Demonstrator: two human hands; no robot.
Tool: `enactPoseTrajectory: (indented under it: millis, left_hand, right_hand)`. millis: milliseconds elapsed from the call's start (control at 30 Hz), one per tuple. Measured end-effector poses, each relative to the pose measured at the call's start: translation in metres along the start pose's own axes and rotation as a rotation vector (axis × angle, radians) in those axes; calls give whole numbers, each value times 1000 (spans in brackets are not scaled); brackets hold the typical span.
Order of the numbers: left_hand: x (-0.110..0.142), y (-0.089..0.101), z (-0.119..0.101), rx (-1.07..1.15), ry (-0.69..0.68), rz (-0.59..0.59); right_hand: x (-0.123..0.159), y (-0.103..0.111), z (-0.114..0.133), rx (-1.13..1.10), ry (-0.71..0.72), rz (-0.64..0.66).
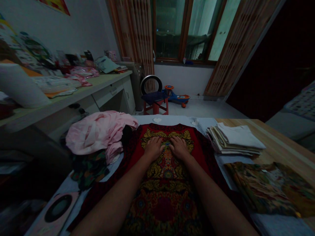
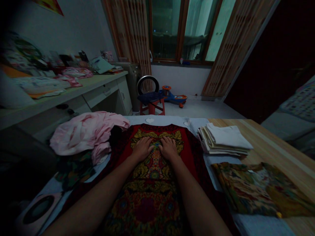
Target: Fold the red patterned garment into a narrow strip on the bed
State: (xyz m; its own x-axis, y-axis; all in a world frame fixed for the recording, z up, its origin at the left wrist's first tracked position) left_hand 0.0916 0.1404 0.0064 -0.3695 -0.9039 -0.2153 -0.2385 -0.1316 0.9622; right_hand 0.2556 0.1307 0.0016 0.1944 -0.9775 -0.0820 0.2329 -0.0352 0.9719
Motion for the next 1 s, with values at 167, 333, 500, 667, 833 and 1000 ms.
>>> enactPoseTrajectory:
  millis: [167, 333, 500, 667, 833, 1000]
  left_hand:
    - [-11, -1, -3, -55, 100, -55]
    - [-14, -12, -3, -44, 77, -95]
    - [-16, -25, 4, -33, 120, -8]
    - [-16, -30, 6, -41, 137, 25]
    - [-25, -28, 7, -33, 75, 28]
    - [-49, -23, 16, -7, 7, 52]
  right_hand:
    - [-5, 3, -8, 32, -73, -68]
    - [-15, -8, 9, 1, 117, 7]
    - [-34, -11, 1, 21, 116, 24]
    - [-54, -10, -14, 42, 62, 31]
    - [-64, -10, -17, 51, 31, 40]
    - [-56, -7, -14, 74, 64, -53]
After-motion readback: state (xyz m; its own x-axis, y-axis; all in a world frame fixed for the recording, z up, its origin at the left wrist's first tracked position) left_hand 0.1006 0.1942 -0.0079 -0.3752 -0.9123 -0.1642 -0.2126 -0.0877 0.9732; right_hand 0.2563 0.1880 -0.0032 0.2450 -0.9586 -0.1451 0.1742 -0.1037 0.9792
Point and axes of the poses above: each hand's wrist, its own x-axis away from the middle knuckle, its own y-axis out of the back of the hand, z = x × y, the point moved 4 cm from there along -x, towards the middle knuckle, and after that the axes turned 2 degrees about y, right-handed, at the moved point
